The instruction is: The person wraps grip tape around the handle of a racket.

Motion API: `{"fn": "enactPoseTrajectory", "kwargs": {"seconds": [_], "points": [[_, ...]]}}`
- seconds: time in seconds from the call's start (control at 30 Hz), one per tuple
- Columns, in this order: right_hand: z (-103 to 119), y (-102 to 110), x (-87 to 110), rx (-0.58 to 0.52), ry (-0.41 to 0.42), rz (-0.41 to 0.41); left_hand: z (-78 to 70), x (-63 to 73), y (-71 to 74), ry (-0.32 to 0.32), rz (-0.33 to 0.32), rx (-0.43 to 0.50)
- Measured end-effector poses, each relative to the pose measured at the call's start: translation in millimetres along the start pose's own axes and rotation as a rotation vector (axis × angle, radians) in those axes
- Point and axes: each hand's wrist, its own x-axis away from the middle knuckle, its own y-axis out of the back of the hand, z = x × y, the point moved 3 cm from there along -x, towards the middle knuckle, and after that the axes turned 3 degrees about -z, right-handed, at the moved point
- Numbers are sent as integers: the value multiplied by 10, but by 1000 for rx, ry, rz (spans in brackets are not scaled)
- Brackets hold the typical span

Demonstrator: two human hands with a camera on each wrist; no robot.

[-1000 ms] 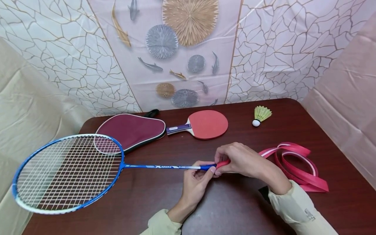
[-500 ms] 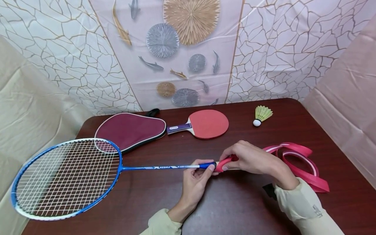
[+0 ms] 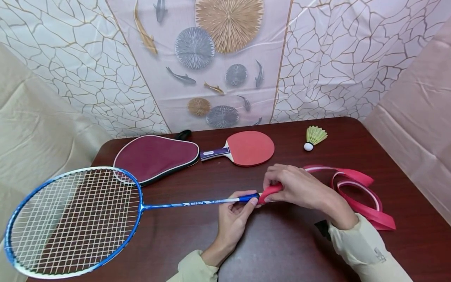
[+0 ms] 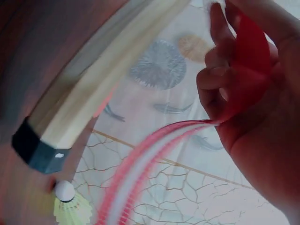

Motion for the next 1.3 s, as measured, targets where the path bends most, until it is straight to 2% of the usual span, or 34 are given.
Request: {"fn": "enactPoseTrajectory", "kwargs": {"seconds": [0.23, 0.47, 0.57, 0.83, 1.03, 1.2, 1.3], "points": [[14, 14, -1, -183, 72, 12, 7, 0, 9, 22, 2, -28], [-13, -33, -45, -90, 60, -83, -7, 2, -8, 18, 51, 2], [-28, -64, -54, -74, 36, -96, -15, 0, -12, 25, 62, -5], [-46, -119, -66, -118, -43, -15, 3, 2, 17, 78, 31, -27], [-38, -134, -61, -137, -15, 16, 24, 10, 30, 116, 13, -56], [-37, -120, -58, -123, 11, 25, 29, 9, 24, 109, 28, -72], [-28, -87, -53, -83, 10, 0, 32, 7, 20, 111, 31, -78]]}}
